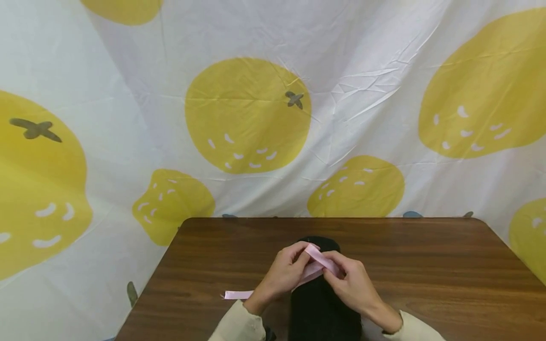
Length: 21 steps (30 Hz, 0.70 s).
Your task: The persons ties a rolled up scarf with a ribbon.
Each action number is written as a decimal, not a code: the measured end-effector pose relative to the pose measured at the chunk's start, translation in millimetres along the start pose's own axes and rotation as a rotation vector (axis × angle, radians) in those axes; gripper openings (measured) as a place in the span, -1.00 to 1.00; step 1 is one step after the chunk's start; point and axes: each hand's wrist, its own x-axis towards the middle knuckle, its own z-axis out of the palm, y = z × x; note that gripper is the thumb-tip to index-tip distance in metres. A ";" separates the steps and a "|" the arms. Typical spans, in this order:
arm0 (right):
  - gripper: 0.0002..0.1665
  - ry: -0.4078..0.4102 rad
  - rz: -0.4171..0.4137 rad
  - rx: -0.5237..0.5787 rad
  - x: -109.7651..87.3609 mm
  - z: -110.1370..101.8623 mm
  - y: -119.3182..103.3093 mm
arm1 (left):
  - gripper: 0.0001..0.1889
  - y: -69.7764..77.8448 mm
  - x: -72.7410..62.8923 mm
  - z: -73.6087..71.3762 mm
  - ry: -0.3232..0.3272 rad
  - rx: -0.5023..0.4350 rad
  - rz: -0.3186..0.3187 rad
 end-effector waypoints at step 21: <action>-0.79 -0.118 0.273 0.120 -0.1 -6.3 -1.2 | -0.71 -1.0 -1.0 -4.3 0.116 -0.508 -0.166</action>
